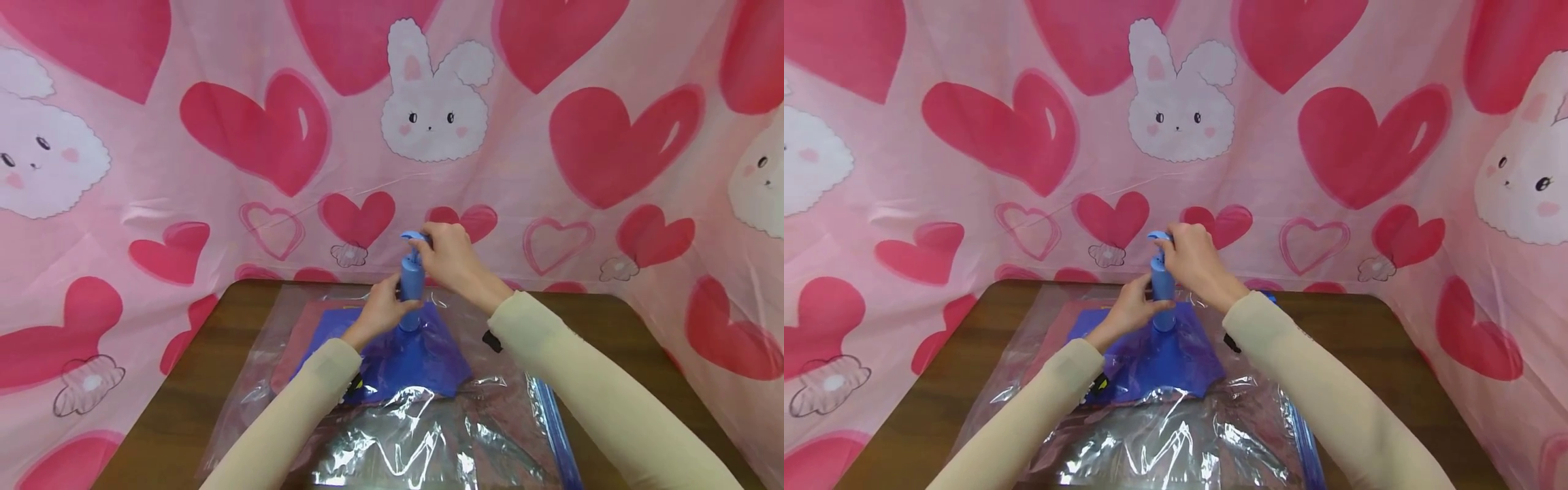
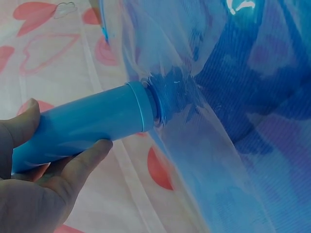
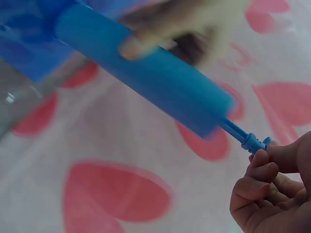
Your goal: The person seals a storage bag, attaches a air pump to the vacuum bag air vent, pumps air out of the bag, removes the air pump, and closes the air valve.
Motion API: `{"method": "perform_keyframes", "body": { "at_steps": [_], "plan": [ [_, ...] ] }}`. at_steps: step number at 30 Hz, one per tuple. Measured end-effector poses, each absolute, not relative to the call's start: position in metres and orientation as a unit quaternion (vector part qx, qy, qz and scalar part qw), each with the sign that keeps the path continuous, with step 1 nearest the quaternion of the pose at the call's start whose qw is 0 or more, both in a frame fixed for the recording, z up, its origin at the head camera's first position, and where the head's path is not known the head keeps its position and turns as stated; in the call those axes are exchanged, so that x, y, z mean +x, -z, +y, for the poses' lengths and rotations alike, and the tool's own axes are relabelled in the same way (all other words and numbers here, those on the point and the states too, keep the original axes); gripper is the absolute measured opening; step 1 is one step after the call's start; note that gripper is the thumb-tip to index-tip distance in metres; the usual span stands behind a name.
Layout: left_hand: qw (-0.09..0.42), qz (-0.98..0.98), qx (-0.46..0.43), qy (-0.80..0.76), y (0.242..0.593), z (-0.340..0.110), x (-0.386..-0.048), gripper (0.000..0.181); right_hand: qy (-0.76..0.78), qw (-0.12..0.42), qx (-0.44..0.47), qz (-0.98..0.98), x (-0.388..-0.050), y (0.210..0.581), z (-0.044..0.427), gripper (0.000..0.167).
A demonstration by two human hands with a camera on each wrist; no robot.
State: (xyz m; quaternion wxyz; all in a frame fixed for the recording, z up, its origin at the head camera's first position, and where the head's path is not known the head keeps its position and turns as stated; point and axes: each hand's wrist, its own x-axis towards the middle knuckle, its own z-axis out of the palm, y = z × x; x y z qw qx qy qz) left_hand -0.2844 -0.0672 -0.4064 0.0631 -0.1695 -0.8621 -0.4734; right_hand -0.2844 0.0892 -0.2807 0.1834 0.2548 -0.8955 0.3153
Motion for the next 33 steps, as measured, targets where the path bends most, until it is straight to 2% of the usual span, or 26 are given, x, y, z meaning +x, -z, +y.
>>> {"method": "perform_keyframes", "body": {
  "at_steps": [9, 14, 20, 29, 33],
  "plan": [
    [0.044, -0.864, -0.155, 0.477, 0.402, -0.069, -0.281, 0.054, -0.342, 0.300, 0.278, -0.846, -0.275, 0.194, 0.084, 0.021],
    [0.036, -0.863, -0.154, 0.481, 0.404, -0.069, -0.279, 0.055, -0.344, 0.308, 0.276, -0.843, -0.270, 0.179, 0.084, 0.020],
    [0.032, -0.863, -0.155, 0.479, 0.405, -0.067, -0.280, 0.055, -0.333, 0.297, 0.266, -0.854, -0.270, 0.197, 0.087, 0.020],
    [0.050, -0.859, -0.176, 0.479, 0.405, -0.067, -0.283, 0.058, -0.285, 0.169, 0.249, -0.910, -0.279, 0.280, 0.088, 0.017],
    [0.055, -0.860, -0.183, 0.474, 0.405, -0.068, -0.284, 0.058, -0.277, 0.171, 0.251, -0.912, -0.281, 0.300, 0.088, 0.018]
  ]
}}
